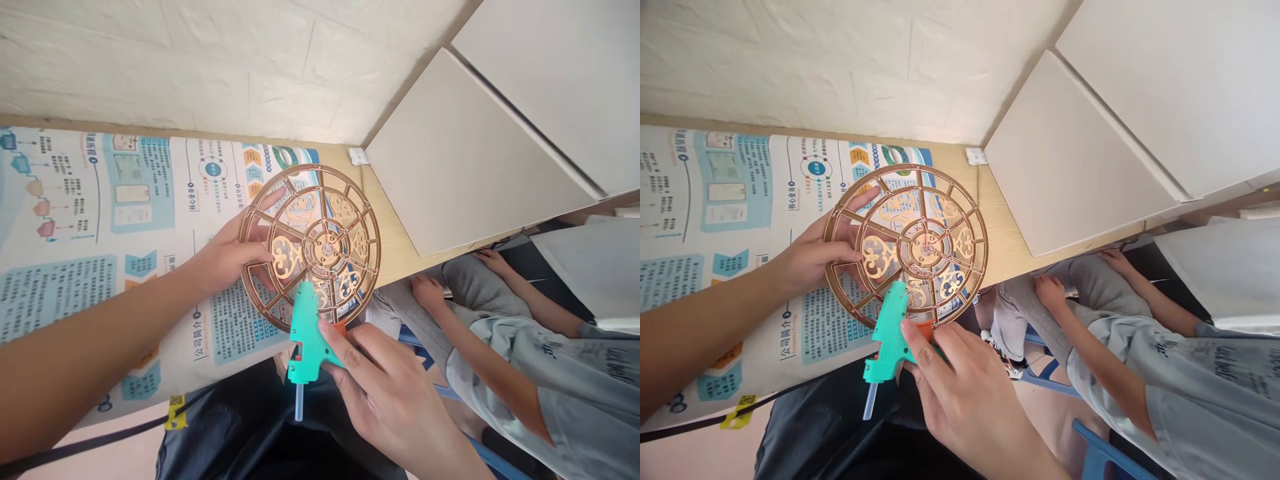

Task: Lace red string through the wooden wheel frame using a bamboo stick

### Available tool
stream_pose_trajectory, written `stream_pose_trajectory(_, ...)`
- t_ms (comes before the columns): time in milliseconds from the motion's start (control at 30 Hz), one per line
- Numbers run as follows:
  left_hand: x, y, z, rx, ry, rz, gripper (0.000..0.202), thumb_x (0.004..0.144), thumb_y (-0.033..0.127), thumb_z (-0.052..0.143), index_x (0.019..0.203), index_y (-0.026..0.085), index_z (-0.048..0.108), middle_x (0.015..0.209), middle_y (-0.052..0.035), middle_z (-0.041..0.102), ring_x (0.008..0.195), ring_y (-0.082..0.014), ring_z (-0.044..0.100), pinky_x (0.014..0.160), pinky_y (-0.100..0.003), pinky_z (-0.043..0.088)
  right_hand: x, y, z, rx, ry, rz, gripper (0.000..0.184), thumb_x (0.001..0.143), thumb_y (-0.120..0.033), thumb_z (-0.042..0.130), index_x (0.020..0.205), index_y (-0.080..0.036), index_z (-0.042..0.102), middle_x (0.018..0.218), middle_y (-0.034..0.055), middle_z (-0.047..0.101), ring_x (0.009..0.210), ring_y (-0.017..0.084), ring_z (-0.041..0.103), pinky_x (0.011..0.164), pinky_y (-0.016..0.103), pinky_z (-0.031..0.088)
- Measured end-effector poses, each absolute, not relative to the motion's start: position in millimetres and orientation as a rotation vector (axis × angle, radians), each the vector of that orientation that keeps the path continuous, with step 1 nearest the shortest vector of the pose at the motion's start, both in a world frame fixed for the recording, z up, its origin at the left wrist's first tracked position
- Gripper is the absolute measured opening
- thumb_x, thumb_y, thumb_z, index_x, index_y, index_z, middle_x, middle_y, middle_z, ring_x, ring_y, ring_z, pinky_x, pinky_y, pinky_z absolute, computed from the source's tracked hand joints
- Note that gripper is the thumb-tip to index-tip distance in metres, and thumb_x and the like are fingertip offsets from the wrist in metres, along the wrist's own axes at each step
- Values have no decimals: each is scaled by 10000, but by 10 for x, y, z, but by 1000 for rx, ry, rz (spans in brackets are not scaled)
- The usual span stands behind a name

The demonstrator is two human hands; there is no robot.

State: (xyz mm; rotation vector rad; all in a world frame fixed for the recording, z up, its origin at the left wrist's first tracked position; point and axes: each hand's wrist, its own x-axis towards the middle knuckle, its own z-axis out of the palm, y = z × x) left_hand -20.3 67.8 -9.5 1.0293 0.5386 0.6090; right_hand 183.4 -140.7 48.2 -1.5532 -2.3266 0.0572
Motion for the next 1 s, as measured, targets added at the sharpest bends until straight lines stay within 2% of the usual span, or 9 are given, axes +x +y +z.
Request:
stream_pose_trajectory(100, -192, 676, -106, 1021, 529, 626, 1281, 768, 242, 766, 1723, 318, -84, 1468, -204, 619, 708, -277, 747, 505, -374, 684, 1832, -1411, 479, -1537, -2333, 76, 451, 1071, -92, 514, 1520, -110, 546, 944, 36, 619, 798, 160, 567, 679, 295, 494)
stream_pose_trajectory(200, -188, 678, -124, 1016, 516, 644, 1248, 757, 231, 773, 1734, 301, 0, 1426, -195, 650, 713, -278, 748, 492, -376, 680, 1822, -1411, 475, -1534, -2341, 73, 454, 1070, -97, 522, 1524, -95, 538, 951, 37, 613, 802, 160, 552, 697, 300, 494)
stream_pose_trajectory(333, -192, 687, -147, 1022, 491, 663, 1186, 771, 204, 767, 1736, 305, 84, 1207, -135, 744, 722, -284, 751, 517, -378, 691, 1810, -1406, 473, -1540, -2313, 111, 435, 1069, -88, 520, 1503, -97, 551, 982, 40, 628, 834, 155, 555, 708, 292, 487)
stream_pose_trajectory(433, -185, 688, -153, 1025, 479, 670, 1188, 760, 202, 772, 1735, 302, 99, 1097, -105, 758, 724, -299, 756, 527, -388, 695, 1818, -1406, 469, -1532, -2293, 135, 433, 1077, -92, 518, 1508, -98, 547, 998, 41, 634, 844, 151, 557, 722, 286, 493)
stream_pose_trajectory(667, -171, 693, -154, 1003, 498, 681, 1242, 714, 207, 787, 1735, 278, 83, 1206, -120, 748, 672, -282, 743, 474, -373, 671, 1797, -1426, 437, -1505, -2324, 156, 425, 1082, -102, 495, 1504, -99, 544, 941, 41, 623, 791, 173, 568, 662, 322, 499)
stream_pose_trajectory(800, -179, 706, -178, 1001, 510, 678, 1218, 705, 229, 806, 1728, 316, 152, 1306, -116, 722, 710, -283, 757, 508, -354, 688, 1806, -1429, 457, -1532, -2281, 199, 439, 1076, -92, 495, 1510, -127, 554, 970, 50, 642, 818, 171, 591, 675, 316, 519)
stream_pose_trajectory(900, -179, 709, -179, 1000, 530, 669, 1189, 696, 229, 821, 1714, 348, 219, 1337, -111, 712, 735, -301, 763, 541, -390, 709, 1847, -1427, 472, -1545, -2251, 217, 442, 1079, -98, 485, 1510, -144, 568, 937, 38, 627, 785, 157, 572, 634, 293, 490)
stream_pose_trajectory(1000, -174, 708, -162, 987, 550, 652, 1206, 684, 233, 830, 1711, 367, 212, 1370, -113, 697, 709, -314, 757, 509, -409, 697, 1885, -1417, 464, -1540, -2246, 229, 468, 1072, -92, 475, 1527, -150, 562, 923, 34, 620, 774, 145, 566, 622, 270, 482)
